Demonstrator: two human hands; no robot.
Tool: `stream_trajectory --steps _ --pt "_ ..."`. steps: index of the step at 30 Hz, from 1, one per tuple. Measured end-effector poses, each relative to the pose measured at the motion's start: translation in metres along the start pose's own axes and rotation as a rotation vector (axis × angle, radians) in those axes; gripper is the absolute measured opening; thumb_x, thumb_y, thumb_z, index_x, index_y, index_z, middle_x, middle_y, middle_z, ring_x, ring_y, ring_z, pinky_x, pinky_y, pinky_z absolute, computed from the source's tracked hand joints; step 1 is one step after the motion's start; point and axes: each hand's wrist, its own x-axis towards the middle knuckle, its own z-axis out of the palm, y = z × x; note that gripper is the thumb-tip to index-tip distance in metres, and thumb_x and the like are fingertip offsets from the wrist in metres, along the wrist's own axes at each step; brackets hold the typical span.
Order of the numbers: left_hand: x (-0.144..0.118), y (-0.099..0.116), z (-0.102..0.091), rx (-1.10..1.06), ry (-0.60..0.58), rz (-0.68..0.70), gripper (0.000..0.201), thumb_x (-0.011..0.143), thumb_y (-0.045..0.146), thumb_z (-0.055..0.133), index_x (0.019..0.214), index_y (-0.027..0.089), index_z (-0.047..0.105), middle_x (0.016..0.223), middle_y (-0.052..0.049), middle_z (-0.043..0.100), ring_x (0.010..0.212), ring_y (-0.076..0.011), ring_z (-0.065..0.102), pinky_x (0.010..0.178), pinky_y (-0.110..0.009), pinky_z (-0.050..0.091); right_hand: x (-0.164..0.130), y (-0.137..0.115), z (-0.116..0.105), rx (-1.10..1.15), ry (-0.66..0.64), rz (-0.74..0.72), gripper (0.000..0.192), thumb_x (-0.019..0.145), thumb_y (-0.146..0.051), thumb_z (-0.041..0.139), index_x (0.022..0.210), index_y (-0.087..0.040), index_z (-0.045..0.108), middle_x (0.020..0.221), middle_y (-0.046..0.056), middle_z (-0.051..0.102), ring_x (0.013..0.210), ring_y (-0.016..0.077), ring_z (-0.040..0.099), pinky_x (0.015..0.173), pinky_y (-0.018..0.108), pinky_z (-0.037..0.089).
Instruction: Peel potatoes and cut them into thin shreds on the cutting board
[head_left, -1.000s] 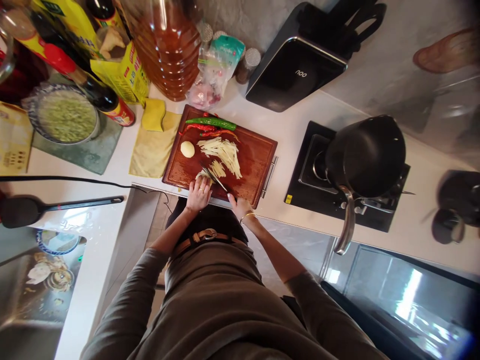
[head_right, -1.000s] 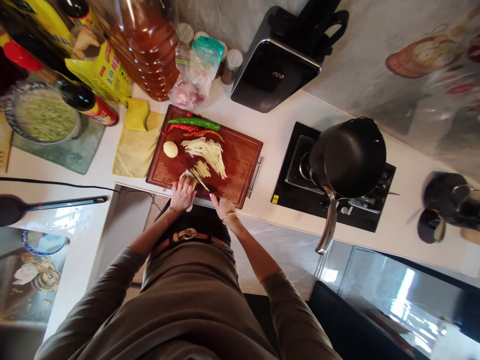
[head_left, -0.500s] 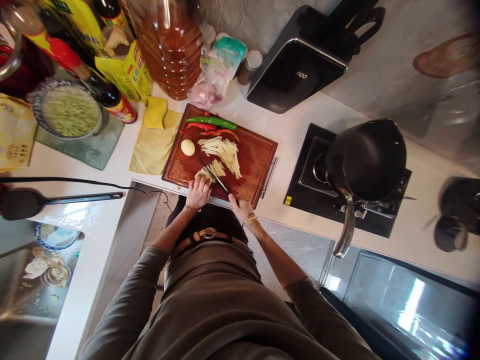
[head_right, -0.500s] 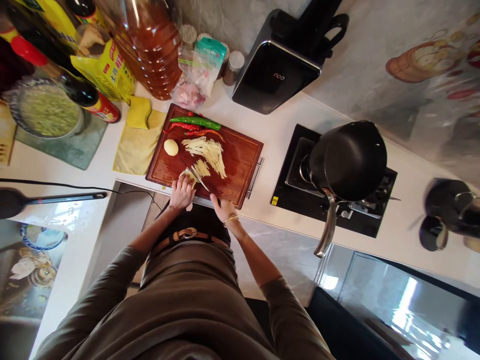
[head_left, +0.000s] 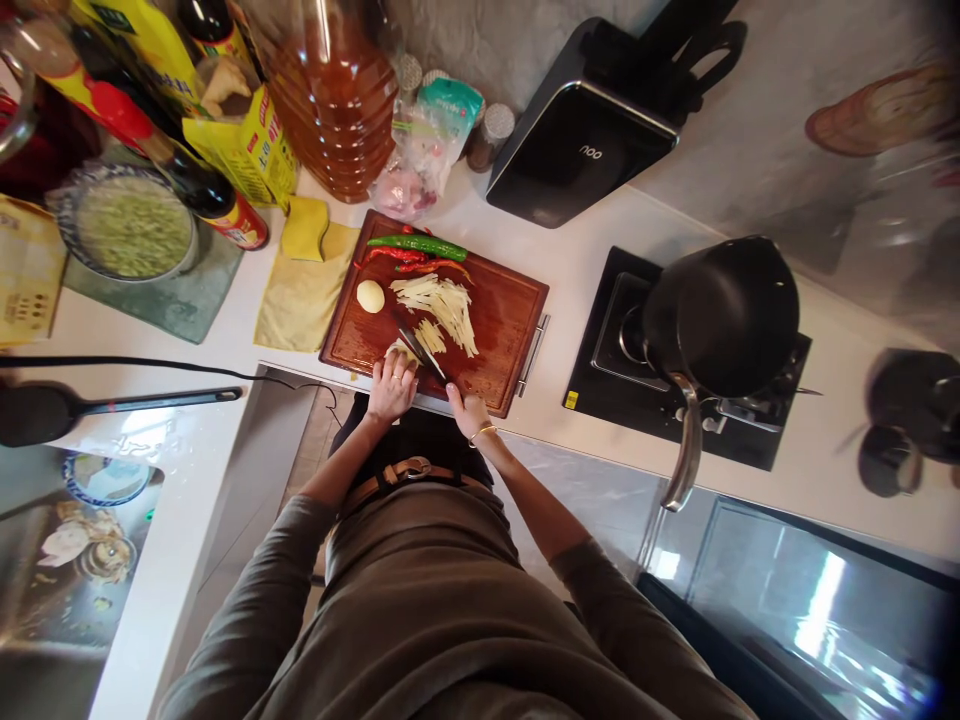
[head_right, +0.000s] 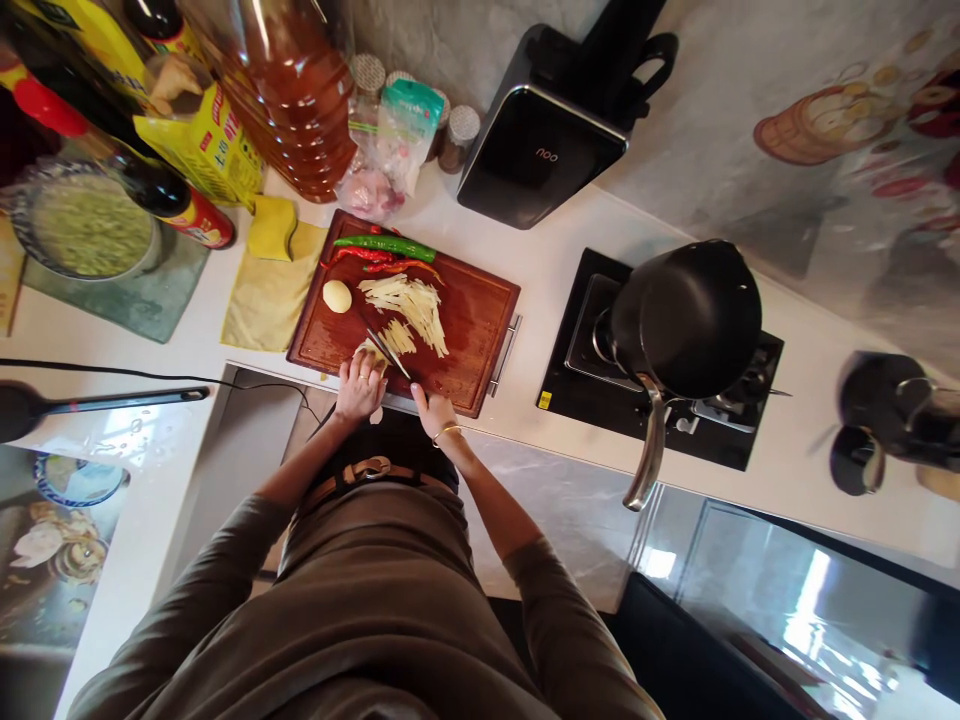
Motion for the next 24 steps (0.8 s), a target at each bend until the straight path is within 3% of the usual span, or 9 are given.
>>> stream_trajectory --steps 3,9,24 --pt "0.0 0.001 0.001 -0.006 0.003 -0.008 0.043 0.09 0.031 0.037 0.128 0.014 0.051 0.141 -0.02 0.042 0.136 -0.033 0.031 0.104 -0.055 0.026 -0.005 0.008 -0.001 0.075 0.023 0.018 0.07 0.092 -0.06 0.013 0.077 -0.02 0.068 0.064 0.007 0.068 0.07 0.0182 0.066 0.068 0.026 0.045" --pt "0.0 0.002 -0.001 -0.003 -0.002 -0.018 0.045 0.091 0.032 0.037 0.129 0.014 0.05 0.141 -0.019 0.042 0.136 -0.0323 0.031 0.105 -0.055 0.026 -0.004 0.012 -0.01 0.076 0.013 0.016 0.071 0.089 -0.065 0.015 0.063 -0.02 0.064 0.052 0.005 0.061 0.059 0.0173 0.062 0.061 0.025 0.044" --pt "0.0 0.002 -0.005 -0.022 -0.002 -0.009 0.044 0.091 0.031 0.036 0.129 0.015 0.05 0.141 -0.018 0.042 0.135 -0.033 0.032 0.105 -0.054 0.025 -0.003 0.004 -0.012 -0.045 -0.036 0.043 0.068 0.092 -0.058 0.017 0.067 -0.019 0.067 0.065 0.01 0.068 0.071 0.0213 0.066 0.07 0.029 0.045"
